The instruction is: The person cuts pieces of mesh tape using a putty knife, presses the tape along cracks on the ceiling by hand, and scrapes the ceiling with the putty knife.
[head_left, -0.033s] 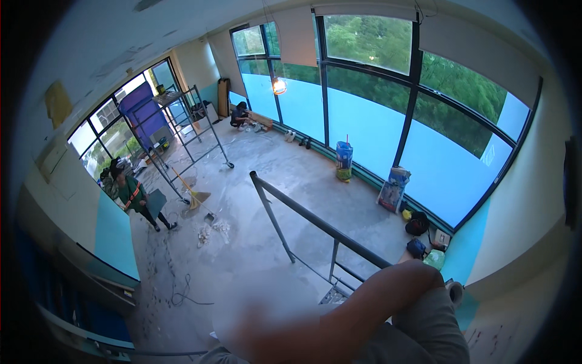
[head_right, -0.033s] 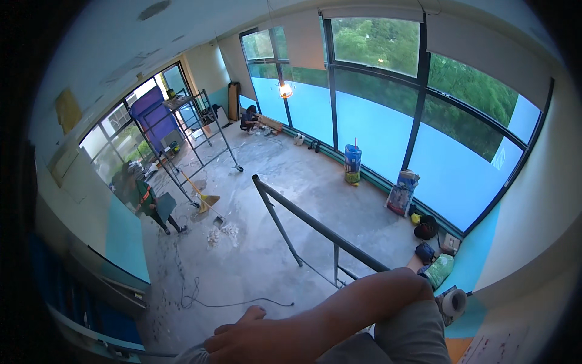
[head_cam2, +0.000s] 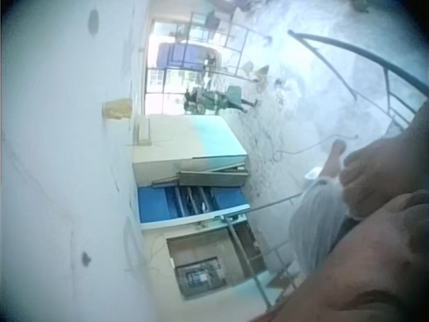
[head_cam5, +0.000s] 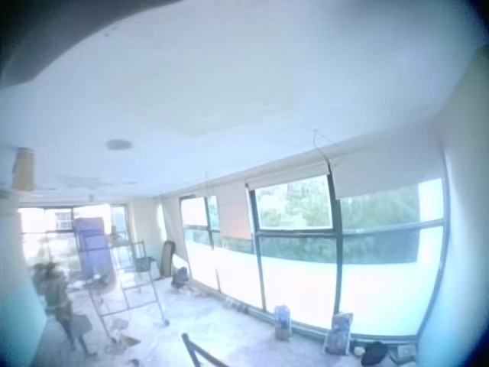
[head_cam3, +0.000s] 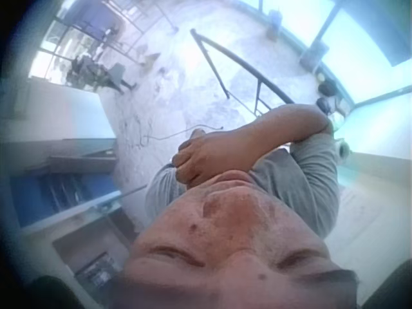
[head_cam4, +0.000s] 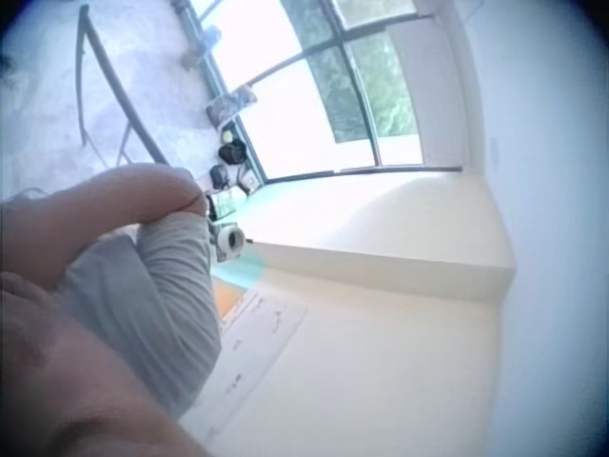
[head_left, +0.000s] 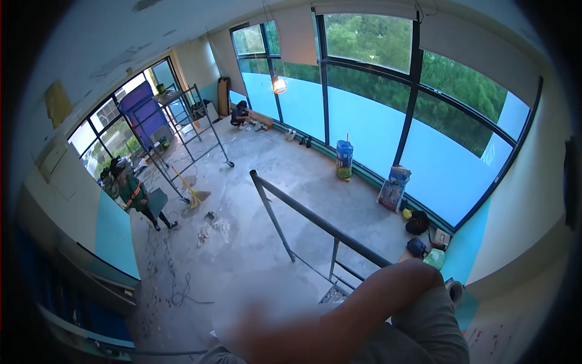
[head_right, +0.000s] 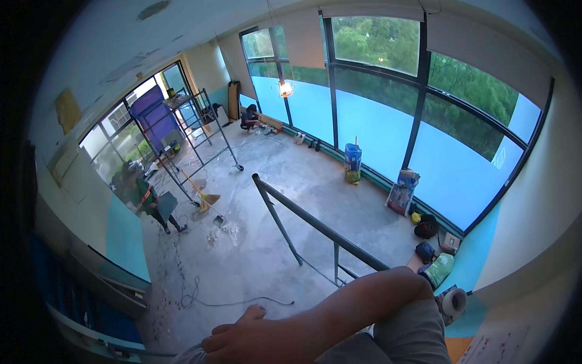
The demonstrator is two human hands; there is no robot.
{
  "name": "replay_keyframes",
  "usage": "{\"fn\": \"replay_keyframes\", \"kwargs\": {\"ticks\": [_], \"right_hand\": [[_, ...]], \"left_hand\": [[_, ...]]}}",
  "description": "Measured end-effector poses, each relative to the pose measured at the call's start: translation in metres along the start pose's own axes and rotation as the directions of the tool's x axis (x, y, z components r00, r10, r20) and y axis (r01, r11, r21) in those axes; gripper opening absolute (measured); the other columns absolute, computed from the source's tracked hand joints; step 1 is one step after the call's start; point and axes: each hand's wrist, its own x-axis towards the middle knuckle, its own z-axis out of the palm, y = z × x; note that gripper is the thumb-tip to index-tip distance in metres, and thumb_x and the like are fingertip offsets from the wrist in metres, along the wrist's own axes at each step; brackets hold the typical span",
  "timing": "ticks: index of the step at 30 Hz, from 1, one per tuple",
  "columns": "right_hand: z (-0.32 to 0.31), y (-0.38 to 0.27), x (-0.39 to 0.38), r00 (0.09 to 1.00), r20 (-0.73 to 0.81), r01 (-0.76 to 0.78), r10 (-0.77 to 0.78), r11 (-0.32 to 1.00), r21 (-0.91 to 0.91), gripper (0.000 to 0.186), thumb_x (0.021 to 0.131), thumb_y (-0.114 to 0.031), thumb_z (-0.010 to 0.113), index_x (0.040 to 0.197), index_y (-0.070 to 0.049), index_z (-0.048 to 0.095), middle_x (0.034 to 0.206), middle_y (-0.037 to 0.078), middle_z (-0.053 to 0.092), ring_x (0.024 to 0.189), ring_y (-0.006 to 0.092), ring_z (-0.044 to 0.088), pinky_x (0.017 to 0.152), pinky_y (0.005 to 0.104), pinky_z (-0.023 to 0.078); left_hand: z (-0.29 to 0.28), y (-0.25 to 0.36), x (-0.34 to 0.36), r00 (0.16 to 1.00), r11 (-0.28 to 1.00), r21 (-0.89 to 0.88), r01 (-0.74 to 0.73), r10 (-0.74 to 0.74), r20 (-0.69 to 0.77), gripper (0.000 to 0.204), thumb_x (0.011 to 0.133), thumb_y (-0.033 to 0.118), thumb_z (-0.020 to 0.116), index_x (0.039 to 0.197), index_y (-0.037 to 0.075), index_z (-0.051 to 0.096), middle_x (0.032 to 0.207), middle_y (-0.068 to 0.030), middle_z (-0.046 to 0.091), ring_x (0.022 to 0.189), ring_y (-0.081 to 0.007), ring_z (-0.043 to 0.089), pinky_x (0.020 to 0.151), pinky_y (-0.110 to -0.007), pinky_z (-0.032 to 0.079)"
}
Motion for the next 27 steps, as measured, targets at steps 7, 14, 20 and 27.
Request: {"fn": "replay_keyframes", "kwargs": {"ticks": [7, 14, 20, 27], "right_hand": [[0.003, 0.009, 0.015, 0.999, -0.032, 0.033, -0.04, 0.979, -0.2, 0.018, 0.073, -0.024, 0.064, 0.064, -0.009, 0.059, 0.078, 0.007, 0.055, 0.079, 0.0237, 0.055, 0.069, 0.0364, 0.047], [0.011, 0.049, 0.015, 0.982, 0.117, -0.104, 0.149, 0.939, -0.327, 0.017, 0.092, -0.019, 0.063, 0.092, -0.003, 0.068, 0.096, 0.01, 0.059, 0.087, 0.0242, 0.057, 0.082, 0.0355, 0.046], [0.009, 0.073, 0.001, 0.964, 0.146, -0.107, 0.223, 0.824, -0.556, 0.016, 0.083, -0.021, 0.066, 0.074, -0.008, 0.064, 0.077, 0.002, 0.056, 0.083, 0.0186, 0.053, 0.076, 0.0308, 0.045], [-0.007, 0.076, -0.067, 0.969, -0.025, -0.203, 0.247, 0.729, -0.654, 0.014, 0.079, -0.019, 0.069, 0.072, -0.01, 0.062, 0.076, 0.001, 0.056, 0.079, 0.0188, 0.053, 0.07, 0.0306, 0.045]], "left_hand": [[-0.018, 0.015, -0.015, 0.998, 1.0, -0.011, -0.011, 0.01, -0.055, 0.032, 0.084, 0.028, 0.055, 0.099, 0.007, 0.074, 0.112, -0.0203, 0.068, 0.106, -0.0364, 0.064, 0.094, -0.045, 0.051], [-0.007, 0.007, -0.017, 0.999, 1.0, 0.005, 0.004, -0.004, -0.032, 0.03, 0.084, 0.027, 0.056, 0.099, 0.009, 0.074, 0.112, -0.0197, 0.069, 0.107, -0.036, 0.064, 0.094, -0.045, 0.051], [-0.01, 0.018, -0.005, 1.0, 1.0, -0.01, -0.006, 0.006, -0.023, 0.029, 0.083, 0.026, 0.056, 0.098, 0.01, 0.075, 0.112, -0.0194, 0.069, 0.107, -0.0359, 0.064, 0.094, -0.045, 0.051], [-0.015, 0.026, 0.011, 0.997, 0.997, 0.012, -0.071, 0.071, -0.038, 0.028, 0.083, 0.025, 0.056, 0.098, 0.011, 0.075, 0.112, -0.0191, 0.069, 0.107, -0.0359, 0.063, 0.094, -0.044, 0.051]]}}
